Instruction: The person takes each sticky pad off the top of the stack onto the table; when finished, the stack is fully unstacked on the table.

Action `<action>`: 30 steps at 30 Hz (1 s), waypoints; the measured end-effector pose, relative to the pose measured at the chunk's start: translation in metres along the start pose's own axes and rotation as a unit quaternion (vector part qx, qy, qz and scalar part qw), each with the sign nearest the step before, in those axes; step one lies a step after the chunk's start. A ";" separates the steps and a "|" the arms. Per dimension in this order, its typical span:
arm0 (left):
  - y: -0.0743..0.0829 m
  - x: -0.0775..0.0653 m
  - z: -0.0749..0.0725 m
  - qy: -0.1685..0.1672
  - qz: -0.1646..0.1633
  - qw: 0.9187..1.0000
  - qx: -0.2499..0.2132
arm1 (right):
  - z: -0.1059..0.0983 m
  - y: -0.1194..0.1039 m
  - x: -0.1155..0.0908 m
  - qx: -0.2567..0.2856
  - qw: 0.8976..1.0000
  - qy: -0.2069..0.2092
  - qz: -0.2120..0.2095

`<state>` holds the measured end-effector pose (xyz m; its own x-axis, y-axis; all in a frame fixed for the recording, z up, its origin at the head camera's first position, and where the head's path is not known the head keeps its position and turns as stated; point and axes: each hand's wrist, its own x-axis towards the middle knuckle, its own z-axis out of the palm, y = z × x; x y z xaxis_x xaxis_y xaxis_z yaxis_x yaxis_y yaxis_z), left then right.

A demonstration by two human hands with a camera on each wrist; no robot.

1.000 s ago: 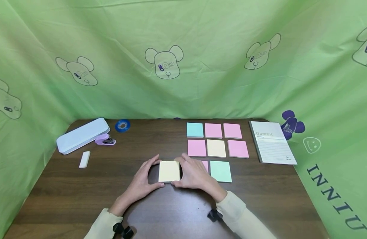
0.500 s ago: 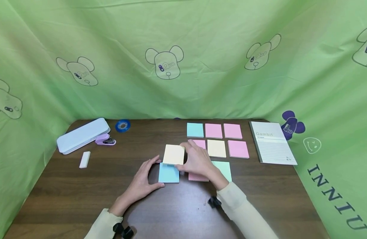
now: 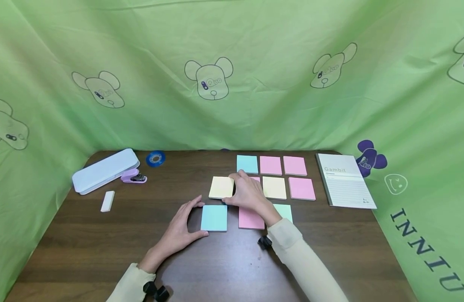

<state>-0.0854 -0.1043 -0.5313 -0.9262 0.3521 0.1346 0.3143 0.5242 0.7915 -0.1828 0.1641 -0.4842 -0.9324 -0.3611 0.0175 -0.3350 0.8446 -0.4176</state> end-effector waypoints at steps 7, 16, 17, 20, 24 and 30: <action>-0.002 -0.002 -0.001 0.009 0.018 1.000 0.008 | 0.006 0.005 0.001 0.020 0.999 -0.023 -0.020; -0.002 -0.003 0.000 0.008 0.003 1.000 0.016 | -0.003 0.000 -0.005 0.059 0.998 -0.016 -0.010; -0.001 -0.003 0.000 0.009 0.001 1.000 0.018 | -0.005 0.000 -0.007 0.060 0.998 -0.011 -0.009; 0.000 -0.003 0.001 0.014 -0.004 1.000 0.020 | -0.008 -0.001 -0.015 0.076 0.997 0.008 -0.006; 0.001 -0.002 0.002 0.016 -0.009 1.000 0.025 | -0.008 -0.002 -0.030 0.097 0.995 0.030 0.001; 0.002 -0.002 0.003 0.023 -0.010 0.999 0.029 | -0.005 0.003 -0.053 0.103 0.993 0.064 -0.005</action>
<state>-0.0821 -0.1012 -0.5316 -0.9402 0.3070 0.1477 0.3068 0.5745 0.7588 -0.1348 0.1877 -0.4812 -0.9429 -0.3054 0.1331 -0.3227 0.7377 -0.5930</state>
